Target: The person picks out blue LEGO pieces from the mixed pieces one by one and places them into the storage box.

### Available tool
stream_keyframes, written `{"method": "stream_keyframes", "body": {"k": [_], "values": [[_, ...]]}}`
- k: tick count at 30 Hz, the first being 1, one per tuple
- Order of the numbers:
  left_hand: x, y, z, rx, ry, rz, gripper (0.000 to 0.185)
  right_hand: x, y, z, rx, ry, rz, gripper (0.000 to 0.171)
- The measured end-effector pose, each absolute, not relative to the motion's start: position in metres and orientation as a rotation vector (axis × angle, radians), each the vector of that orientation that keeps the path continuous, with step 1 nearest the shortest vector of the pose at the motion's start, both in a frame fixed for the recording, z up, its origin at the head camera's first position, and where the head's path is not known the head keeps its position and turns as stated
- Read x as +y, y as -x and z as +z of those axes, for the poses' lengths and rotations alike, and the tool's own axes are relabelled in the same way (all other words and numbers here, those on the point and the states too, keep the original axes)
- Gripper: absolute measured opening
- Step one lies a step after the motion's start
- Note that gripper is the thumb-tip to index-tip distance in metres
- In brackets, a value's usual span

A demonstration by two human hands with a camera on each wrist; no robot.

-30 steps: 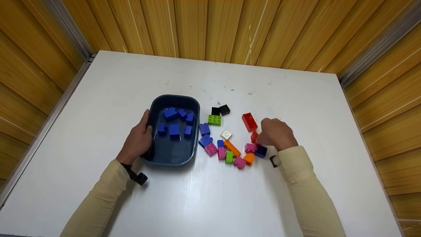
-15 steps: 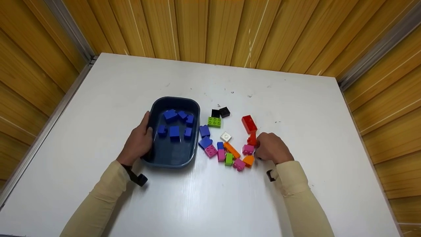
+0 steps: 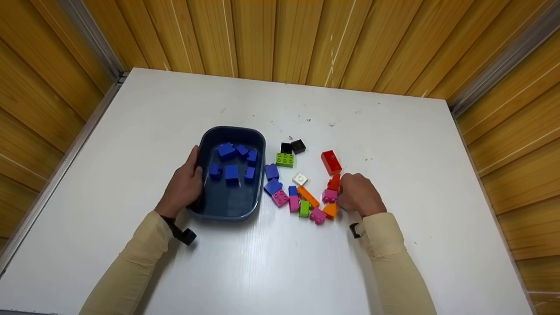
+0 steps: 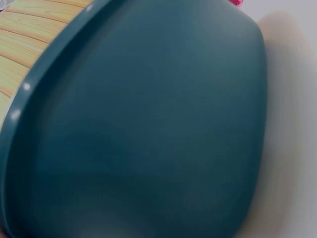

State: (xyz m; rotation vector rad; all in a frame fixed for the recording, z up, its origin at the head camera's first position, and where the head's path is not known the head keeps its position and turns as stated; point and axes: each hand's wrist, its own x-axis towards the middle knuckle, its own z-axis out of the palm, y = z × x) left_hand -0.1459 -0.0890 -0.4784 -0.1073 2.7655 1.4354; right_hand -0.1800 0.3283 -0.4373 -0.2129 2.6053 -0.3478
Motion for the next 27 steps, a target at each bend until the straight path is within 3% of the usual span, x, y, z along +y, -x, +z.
{"method": "stream_keyframes", "body": {"k": [10,27], "values": [[-0.088,0.147,-0.481,2.766,0.113,1.440,0.062,0.329,0.180,-0.432,2.557,0.204,-0.355,0.014],[-0.089,0.144,-0.479,2.777,0.091,1.461,0.062,0.318,0.189,-0.386,2.576,0.204,-0.294,0.016]]}}
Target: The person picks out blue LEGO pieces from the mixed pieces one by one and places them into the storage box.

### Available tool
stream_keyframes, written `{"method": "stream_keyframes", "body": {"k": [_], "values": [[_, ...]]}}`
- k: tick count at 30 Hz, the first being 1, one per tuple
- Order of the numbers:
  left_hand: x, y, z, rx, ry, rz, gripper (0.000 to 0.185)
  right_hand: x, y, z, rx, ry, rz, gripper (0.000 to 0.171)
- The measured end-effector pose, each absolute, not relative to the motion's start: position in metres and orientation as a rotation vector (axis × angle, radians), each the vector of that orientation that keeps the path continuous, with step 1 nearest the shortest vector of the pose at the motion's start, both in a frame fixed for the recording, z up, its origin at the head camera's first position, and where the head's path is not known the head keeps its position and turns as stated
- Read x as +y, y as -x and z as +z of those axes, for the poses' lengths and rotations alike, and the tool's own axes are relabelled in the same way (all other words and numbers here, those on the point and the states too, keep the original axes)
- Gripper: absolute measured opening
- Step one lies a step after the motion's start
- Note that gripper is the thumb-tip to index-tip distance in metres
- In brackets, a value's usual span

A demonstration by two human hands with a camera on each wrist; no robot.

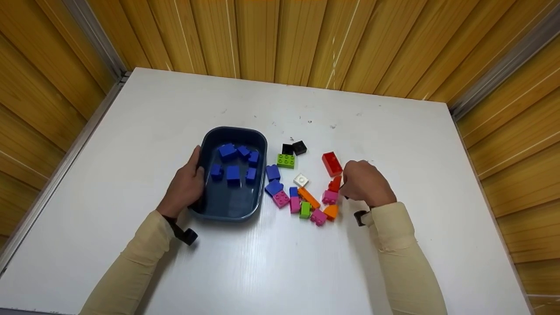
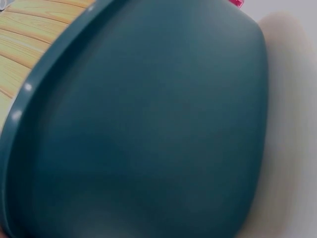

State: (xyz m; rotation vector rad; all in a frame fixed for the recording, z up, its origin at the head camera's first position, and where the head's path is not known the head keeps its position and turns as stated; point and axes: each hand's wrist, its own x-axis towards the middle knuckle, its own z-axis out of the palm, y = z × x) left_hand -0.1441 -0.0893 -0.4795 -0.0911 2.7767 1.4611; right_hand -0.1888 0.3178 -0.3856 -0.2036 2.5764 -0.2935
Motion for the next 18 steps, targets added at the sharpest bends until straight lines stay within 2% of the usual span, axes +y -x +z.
{"method": "stream_keyframes", "body": {"k": [11,18], "values": [[-0.089,0.145,-0.481,2.780,0.087,1.461,0.062,0.301,0.194,-0.378,2.574,0.214,-0.301,0.018],[-0.089,0.145,-0.480,2.781,0.097,1.465,0.062,0.279,0.198,-0.370,2.603,0.287,-0.266,0.013]]}}
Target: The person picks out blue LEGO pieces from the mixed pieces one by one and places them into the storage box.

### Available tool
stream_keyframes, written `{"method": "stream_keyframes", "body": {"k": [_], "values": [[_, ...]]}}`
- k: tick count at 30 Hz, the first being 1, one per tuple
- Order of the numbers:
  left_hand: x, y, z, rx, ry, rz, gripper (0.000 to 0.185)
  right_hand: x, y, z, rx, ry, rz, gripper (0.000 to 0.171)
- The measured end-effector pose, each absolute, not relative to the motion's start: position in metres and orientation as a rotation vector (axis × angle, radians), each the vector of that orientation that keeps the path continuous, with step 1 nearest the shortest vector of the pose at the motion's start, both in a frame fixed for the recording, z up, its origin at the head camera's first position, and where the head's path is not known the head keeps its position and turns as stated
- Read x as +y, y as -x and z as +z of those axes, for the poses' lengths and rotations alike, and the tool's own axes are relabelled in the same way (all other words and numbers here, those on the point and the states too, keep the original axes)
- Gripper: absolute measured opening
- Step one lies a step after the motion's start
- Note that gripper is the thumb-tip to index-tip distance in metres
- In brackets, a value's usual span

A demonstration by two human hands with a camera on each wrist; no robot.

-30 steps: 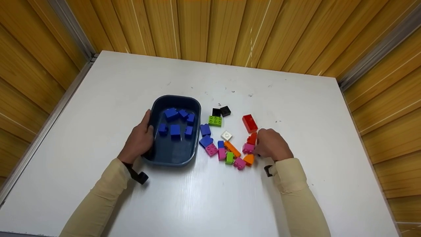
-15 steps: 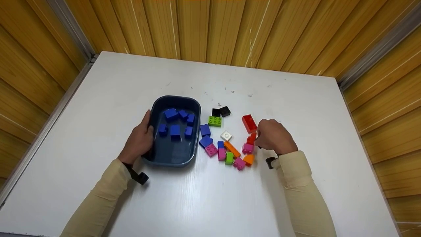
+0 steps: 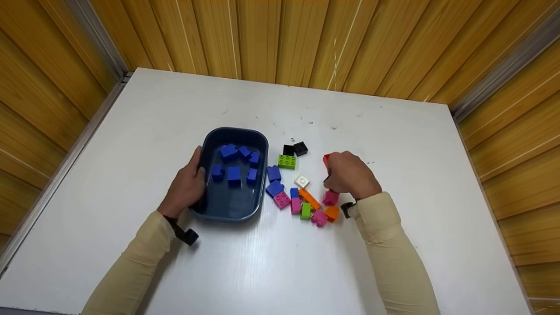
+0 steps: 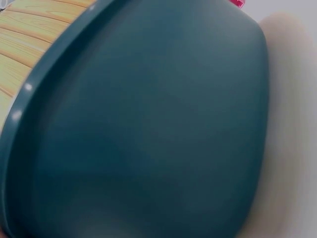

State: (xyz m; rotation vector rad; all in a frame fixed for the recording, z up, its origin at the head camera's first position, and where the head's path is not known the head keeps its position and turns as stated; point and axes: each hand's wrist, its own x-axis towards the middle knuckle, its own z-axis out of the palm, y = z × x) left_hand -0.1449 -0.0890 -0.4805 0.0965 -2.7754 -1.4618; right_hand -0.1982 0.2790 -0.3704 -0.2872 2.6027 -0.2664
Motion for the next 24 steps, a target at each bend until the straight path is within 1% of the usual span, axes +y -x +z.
{"method": "stream_keyframes", "body": {"k": [6,12,24], "values": [[-0.089,0.144,-0.480,-2.774,-0.103,-1.463,0.061,0.260,0.202,-0.364,2.629,0.403,-0.221,0.011],[-0.089,0.145,-0.481,-2.779,-0.103,-1.459,0.061,0.241,0.203,-0.361,2.615,0.410,-0.219,0.011],[-0.088,0.145,-0.481,-2.759,-0.095,-1.471,0.062,0.208,0.206,-0.357,2.630,0.520,-0.206,0.009]]}}
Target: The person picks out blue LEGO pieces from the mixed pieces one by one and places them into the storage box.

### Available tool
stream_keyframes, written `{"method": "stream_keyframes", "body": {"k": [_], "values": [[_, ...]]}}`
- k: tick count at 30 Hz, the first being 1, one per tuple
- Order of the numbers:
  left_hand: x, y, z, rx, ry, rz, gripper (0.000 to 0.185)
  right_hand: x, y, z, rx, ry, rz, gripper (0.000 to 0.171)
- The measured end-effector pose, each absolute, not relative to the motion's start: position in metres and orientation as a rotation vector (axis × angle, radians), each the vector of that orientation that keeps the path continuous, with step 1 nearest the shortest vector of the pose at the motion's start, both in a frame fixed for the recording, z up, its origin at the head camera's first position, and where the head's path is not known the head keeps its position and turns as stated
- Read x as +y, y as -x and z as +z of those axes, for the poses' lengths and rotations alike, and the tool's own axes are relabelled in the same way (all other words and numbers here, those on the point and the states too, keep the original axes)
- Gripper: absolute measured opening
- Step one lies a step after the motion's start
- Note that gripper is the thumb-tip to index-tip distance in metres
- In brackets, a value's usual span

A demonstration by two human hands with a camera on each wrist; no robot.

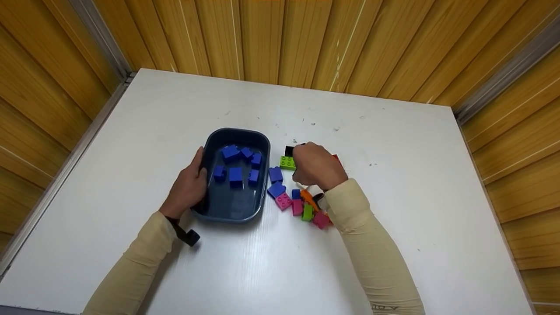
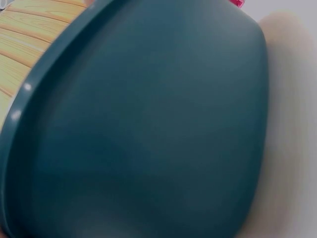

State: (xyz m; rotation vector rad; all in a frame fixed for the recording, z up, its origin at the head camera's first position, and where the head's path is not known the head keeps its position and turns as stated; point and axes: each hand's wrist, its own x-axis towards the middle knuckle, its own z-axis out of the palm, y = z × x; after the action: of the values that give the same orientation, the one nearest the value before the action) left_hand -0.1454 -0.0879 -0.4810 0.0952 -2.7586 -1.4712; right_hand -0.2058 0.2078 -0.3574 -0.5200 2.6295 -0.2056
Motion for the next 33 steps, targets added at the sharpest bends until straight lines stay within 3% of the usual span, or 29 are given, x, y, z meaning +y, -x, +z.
{"method": "stream_keyframes", "body": {"k": [33], "values": [[-0.088,0.146,-0.483,-2.771,-0.073,-1.456,0.062,0.166,0.206,-0.351,2.650,0.719,-0.167,0.012]]}}
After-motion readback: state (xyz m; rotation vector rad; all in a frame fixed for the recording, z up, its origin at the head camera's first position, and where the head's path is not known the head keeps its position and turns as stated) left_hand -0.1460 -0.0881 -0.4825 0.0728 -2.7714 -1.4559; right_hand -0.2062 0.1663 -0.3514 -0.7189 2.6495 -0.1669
